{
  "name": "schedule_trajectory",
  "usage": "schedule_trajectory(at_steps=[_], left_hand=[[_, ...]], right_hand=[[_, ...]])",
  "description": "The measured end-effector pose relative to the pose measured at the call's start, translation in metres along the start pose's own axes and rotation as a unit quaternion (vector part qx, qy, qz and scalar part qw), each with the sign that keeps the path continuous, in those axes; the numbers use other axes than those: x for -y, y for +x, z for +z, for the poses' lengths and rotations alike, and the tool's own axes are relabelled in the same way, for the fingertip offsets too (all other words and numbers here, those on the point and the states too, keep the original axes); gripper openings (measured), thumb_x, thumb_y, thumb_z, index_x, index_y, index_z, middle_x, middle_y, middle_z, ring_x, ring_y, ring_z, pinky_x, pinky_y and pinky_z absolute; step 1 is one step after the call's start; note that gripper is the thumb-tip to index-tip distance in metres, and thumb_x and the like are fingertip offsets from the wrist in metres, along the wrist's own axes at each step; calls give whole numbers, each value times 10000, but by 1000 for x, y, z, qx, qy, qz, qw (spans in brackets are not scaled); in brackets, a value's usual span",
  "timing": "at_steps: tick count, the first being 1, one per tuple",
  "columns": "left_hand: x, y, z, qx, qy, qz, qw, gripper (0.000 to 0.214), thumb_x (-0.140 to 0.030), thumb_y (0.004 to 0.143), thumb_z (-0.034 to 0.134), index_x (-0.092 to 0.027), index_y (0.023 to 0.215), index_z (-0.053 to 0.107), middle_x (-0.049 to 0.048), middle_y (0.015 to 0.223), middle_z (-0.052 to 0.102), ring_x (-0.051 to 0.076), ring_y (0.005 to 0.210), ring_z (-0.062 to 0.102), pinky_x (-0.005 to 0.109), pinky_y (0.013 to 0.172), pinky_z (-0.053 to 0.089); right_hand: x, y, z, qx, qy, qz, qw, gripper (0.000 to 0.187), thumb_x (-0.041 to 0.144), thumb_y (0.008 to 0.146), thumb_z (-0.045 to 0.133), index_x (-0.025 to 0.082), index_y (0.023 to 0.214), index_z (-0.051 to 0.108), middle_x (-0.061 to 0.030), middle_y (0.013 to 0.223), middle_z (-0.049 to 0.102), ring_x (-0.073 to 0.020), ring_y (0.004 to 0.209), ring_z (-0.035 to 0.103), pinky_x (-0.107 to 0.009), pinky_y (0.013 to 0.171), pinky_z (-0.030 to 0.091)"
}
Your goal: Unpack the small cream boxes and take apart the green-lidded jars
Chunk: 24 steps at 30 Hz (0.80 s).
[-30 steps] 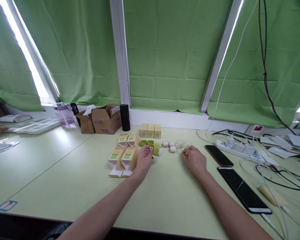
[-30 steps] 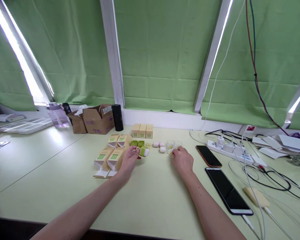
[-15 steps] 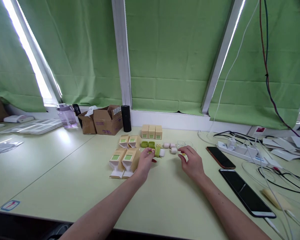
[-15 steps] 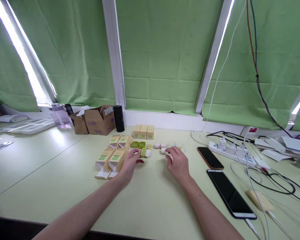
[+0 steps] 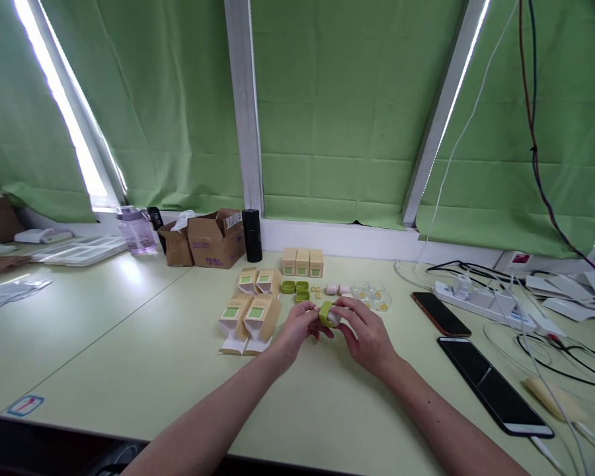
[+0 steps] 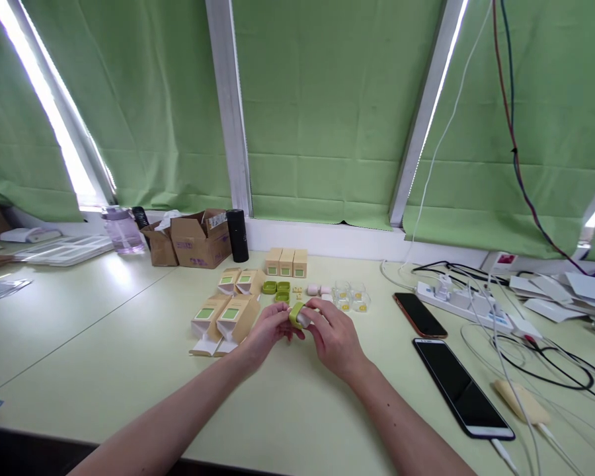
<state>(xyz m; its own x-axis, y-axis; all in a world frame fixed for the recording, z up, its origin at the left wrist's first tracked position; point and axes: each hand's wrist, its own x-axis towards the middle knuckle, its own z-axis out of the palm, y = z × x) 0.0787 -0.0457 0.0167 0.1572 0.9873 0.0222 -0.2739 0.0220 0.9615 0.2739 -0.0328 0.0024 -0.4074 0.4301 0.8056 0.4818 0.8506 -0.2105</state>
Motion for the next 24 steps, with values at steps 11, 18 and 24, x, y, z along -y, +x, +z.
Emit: schedule_trajectory(at_steps=[11,18,24], left_hand=[[-5,1,-2,14,25,-1,1000,442,-627,853,620,-213,760,494,131,733,789,189,600,687,250,534,345],[-4,3,-3,-12,48,4,999,429,-611,845,651,-202,769,546,114,713,769,169,596,649,253,552,376],[-2,7,-3,-68,86,47,993,362,-531,813,714,-204,800,560,88,723,751,183,667,663,235,525,380]], right_hand=[[-3,1,6,-36,433,321,842,365,539,892,725,232,1084,686,-51,979,718,-192,820,669,-369,781,601],[-6,2,5,-33,510,393,764,426,580,791,805,202,971,725,-72,978,719,-206,834,656,-350,709,595],[-7,4,7,-48,506,417,754,446,576,732,853,202,944,736,-58,949,712,-195,837,642,-328,680,601]])
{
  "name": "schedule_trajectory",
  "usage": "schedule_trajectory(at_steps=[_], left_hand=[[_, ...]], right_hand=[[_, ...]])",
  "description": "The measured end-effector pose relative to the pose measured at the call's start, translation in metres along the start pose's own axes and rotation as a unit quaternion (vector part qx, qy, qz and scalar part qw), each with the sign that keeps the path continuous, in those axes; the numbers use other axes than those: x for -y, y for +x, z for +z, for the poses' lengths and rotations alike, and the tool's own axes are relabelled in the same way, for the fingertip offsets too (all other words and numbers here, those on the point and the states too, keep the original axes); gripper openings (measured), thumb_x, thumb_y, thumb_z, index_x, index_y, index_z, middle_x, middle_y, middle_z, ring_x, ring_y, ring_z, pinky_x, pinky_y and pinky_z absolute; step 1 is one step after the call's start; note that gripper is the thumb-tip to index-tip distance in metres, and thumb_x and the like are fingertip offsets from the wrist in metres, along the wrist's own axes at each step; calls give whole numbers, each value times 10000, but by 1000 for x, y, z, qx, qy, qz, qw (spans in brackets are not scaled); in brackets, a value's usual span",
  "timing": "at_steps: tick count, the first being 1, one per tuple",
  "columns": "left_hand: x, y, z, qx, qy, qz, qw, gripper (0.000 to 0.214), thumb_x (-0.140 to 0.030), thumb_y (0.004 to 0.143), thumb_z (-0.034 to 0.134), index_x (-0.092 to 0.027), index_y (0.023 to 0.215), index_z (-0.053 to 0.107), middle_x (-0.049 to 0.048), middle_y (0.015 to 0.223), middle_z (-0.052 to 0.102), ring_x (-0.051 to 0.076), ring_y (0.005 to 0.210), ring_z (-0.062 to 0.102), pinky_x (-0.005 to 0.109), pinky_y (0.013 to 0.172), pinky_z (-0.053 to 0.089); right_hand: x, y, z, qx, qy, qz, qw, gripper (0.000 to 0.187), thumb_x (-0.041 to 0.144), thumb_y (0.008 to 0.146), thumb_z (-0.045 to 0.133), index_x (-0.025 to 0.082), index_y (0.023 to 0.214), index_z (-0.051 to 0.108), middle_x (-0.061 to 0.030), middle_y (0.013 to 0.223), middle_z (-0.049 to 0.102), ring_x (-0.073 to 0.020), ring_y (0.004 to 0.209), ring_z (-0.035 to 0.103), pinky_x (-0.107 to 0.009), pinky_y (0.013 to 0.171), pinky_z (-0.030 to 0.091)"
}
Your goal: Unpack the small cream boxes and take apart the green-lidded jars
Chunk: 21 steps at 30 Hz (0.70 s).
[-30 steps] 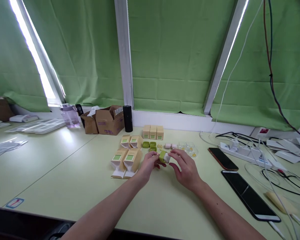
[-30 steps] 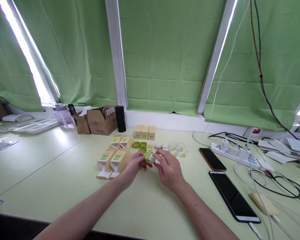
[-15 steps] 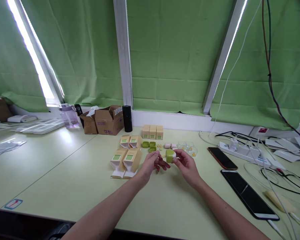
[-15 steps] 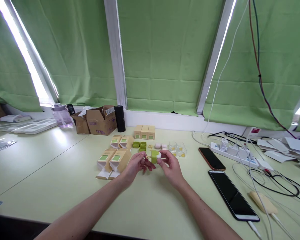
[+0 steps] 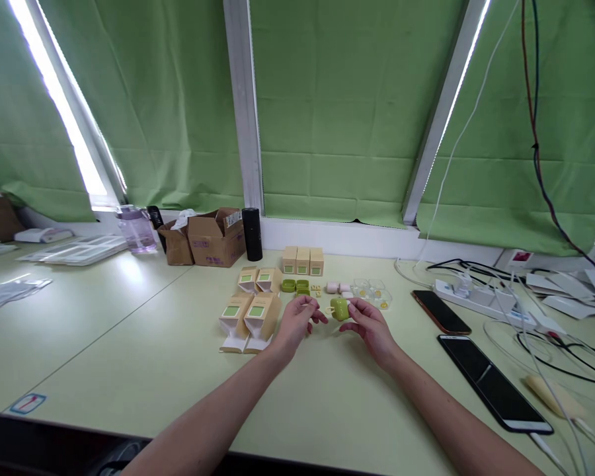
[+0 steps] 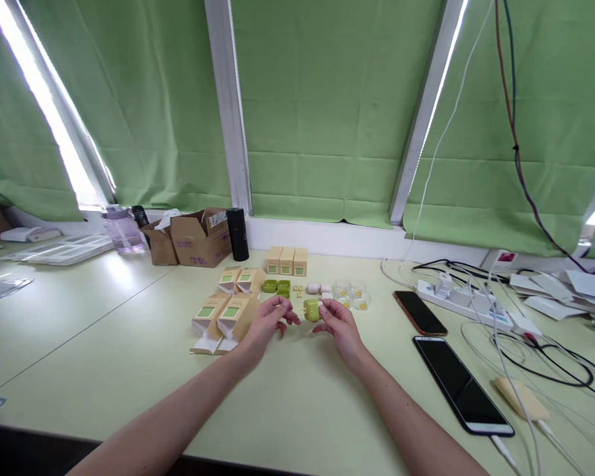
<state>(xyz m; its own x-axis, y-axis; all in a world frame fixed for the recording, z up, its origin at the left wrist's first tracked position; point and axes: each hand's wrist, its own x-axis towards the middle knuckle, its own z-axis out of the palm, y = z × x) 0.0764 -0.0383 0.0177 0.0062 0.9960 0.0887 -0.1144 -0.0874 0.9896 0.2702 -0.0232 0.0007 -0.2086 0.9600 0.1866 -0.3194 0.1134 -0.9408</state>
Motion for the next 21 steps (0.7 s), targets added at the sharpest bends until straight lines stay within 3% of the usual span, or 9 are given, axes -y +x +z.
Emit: schedule_trajectory(at_steps=[4,7,13,21], left_hand=[[-1,0,1,-52,76,85,992,310,-449,781,768,-199,908,637,103,907,757,211,819,671,237,543,423],[-3,-2,2,-27,102,118,987,290,-399,799,764,-195,992,691,112,981,741,229,910,663,255,598,488],[-3,-8,5,23,81,107,991,366,-427,796,778,-177,1059,729,151,1136,717,238,855,661,263,456,524],[1,-7,7,70,19,94,993,461,-485,797,818,-141,1084,710,135,1063,710,218,860,703,328,623,655]], right_hand=[[-5,2,0,-3,-66,-31,997,447,582,764,826,206,981,721,-60,950,714,-210,855,653,-334,676,605],[-7,-1,2,8,-150,-73,986,401,551,840,765,218,1053,699,-65,1025,702,-207,870,662,-334,697,602],[-4,-7,5,17,-316,-184,931,270,438,931,677,247,1121,686,-74,1140,627,-209,975,655,-340,794,613],[-6,-9,0,24,-412,-289,864,303,316,974,611,272,1273,611,-105,1211,603,-223,947,649,-399,816,614]])
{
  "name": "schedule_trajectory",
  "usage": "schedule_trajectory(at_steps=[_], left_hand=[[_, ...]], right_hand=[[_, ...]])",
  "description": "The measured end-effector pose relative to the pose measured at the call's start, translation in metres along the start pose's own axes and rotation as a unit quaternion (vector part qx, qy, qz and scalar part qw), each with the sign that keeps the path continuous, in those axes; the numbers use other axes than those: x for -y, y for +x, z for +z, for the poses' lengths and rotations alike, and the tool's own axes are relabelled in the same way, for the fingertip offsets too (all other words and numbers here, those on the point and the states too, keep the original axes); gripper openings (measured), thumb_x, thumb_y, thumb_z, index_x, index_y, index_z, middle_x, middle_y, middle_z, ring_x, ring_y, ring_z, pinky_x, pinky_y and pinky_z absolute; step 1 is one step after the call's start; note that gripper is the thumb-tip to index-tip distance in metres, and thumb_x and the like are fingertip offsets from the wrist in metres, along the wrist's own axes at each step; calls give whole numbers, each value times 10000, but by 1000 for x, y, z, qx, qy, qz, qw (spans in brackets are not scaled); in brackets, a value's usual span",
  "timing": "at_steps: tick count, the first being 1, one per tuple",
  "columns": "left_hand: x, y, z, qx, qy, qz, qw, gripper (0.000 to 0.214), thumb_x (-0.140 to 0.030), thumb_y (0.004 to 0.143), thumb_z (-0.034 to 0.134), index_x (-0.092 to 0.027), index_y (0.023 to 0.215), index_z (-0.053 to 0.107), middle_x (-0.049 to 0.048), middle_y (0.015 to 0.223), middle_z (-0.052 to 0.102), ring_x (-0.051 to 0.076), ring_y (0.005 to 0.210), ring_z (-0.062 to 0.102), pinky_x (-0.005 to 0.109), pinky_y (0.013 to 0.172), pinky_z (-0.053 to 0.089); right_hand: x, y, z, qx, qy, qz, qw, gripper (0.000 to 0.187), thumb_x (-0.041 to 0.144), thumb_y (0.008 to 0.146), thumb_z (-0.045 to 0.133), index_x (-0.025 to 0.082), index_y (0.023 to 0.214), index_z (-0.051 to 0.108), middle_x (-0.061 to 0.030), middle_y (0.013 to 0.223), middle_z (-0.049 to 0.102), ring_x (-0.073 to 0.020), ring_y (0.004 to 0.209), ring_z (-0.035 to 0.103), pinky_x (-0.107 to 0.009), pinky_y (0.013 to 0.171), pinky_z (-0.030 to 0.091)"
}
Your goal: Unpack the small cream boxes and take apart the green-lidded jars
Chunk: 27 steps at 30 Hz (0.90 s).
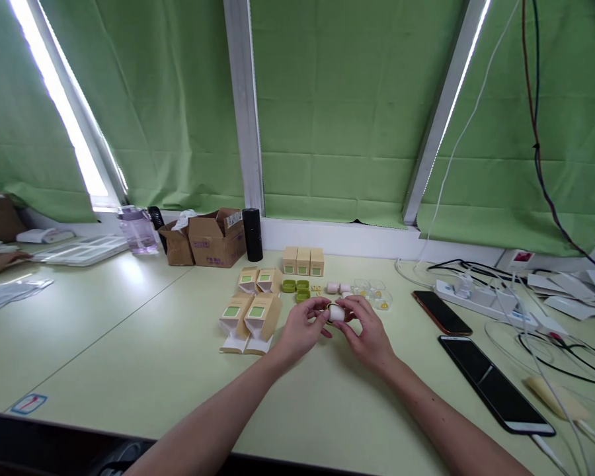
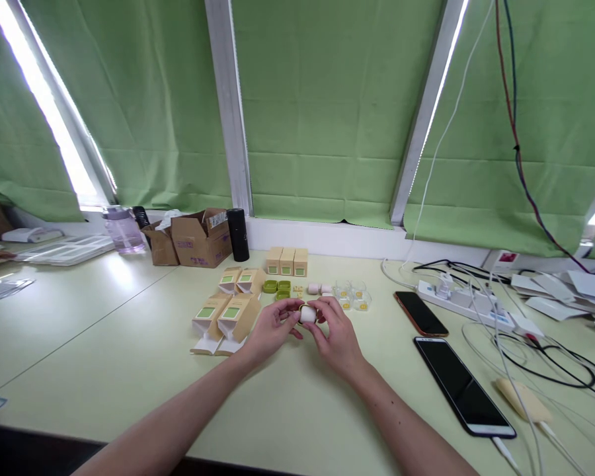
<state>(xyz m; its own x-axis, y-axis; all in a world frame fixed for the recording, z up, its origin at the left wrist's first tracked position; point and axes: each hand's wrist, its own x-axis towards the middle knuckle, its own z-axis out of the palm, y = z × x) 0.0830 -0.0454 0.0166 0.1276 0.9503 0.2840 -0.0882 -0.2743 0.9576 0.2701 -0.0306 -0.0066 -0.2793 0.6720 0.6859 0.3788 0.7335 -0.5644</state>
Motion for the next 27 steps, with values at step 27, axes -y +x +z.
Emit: schedule_trajectory(at_steps=[27], left_hand=[[1,-8,3,-6,207,87,974,258,-216,919,574,-205,1149,691,88,1109,747,200,957,713,288,754,619]], right_hand=[[2,-1,0,43,-195,-88,976,326,239,1035,480,238,1360,518,-139,1240,602,-261,989,696,-395,746,621]])
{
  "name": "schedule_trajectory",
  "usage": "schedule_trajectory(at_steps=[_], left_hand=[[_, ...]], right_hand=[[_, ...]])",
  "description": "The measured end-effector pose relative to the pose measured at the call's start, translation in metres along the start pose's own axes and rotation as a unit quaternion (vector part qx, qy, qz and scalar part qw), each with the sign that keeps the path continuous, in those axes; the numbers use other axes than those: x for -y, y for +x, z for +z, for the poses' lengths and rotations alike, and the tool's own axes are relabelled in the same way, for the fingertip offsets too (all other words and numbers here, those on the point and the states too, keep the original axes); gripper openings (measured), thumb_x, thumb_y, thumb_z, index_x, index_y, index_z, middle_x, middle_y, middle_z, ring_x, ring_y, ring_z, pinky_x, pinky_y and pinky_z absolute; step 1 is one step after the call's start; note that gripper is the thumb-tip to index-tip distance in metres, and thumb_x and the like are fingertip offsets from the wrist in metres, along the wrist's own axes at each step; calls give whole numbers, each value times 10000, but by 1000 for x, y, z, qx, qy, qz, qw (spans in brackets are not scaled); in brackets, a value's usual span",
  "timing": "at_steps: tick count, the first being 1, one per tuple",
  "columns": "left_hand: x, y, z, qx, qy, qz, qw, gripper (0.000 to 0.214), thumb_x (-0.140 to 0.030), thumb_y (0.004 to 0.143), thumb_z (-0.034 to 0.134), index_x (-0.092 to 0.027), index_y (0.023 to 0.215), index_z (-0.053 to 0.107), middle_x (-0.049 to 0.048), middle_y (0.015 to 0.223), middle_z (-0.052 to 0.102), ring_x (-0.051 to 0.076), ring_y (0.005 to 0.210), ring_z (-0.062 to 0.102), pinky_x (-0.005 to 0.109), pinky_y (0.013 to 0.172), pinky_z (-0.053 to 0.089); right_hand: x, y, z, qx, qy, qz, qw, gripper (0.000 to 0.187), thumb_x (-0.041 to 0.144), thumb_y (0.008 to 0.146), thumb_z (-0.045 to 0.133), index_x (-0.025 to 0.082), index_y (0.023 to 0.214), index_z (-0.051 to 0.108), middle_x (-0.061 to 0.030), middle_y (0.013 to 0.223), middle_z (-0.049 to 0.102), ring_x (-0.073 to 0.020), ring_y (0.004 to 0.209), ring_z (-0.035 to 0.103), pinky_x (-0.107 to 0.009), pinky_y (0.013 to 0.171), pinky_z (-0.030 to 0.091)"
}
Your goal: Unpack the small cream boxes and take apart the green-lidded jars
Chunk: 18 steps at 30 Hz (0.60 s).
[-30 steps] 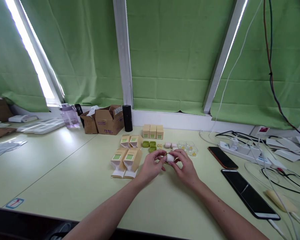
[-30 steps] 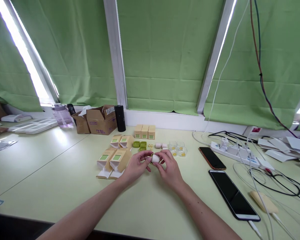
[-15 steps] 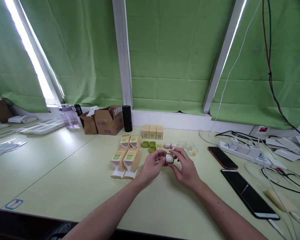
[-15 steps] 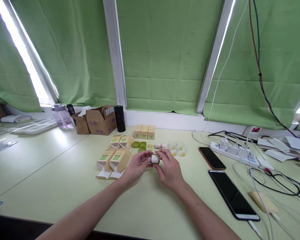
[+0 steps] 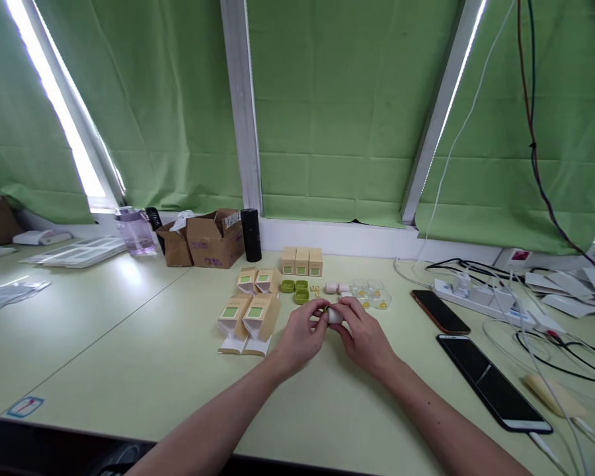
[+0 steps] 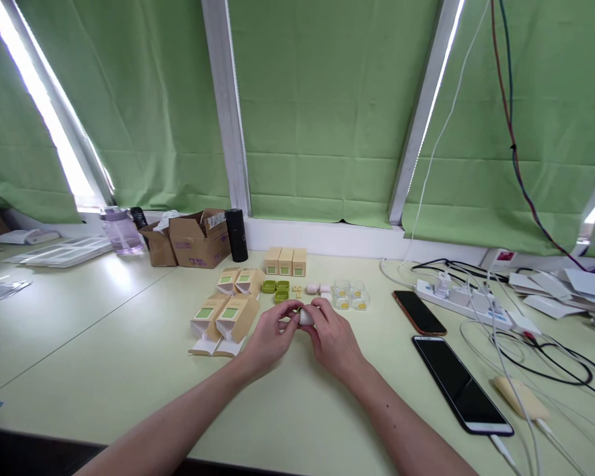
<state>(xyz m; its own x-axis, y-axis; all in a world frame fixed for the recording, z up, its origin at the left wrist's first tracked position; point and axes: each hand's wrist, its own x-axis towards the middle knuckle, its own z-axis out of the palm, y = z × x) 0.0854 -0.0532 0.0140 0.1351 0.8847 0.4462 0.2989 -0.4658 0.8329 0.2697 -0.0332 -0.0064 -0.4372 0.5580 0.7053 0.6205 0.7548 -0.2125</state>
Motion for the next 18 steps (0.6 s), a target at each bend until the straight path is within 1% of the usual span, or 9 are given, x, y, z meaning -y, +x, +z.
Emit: schedule_trajectory(at_steps=[4,9,13,18], left_hand=[[-5,2,-1,3,13,-4,1000,250,-162,896,531,-201,1075,702,57,1016,754,175,890,713,266,735,605],[-3,4,0,-3,15,-15,1000,274,-133,873,524,-202,1071,702,47,1018,759,171,878,721,277,759,607],[0,5,1,-9,6,-27,1000,241,-175,901,544,-196,1081,703,57,1041,762,177,873,726,297,773,613],[1,5,-3,-7,-7,-33,999,232,-279,947,575,-193,1115,710,86,1103,759,210,944,729,325,786,622]], right_hand=[[1,1,3,5,-2,-5,1000,357,186,1020,464,229,1373,493,-150,1256,594,-273,1015,689,-408,759,622],[2,3,4,2,2,0,1000,361,156,1001,469,231,1353,495,-151,1238,589,-282,1012,682,-422,759,619],[4,4,4,0,20,9,1000,336,169,1007,460,233,1335,500,-152,1230,580,-284,1037,670,-432,786,620],[3,3,4,-10,63,36,997,288,222,1031,454,242,1310,519,-143,1243,581,-267,1056,659,-432,834,622]])
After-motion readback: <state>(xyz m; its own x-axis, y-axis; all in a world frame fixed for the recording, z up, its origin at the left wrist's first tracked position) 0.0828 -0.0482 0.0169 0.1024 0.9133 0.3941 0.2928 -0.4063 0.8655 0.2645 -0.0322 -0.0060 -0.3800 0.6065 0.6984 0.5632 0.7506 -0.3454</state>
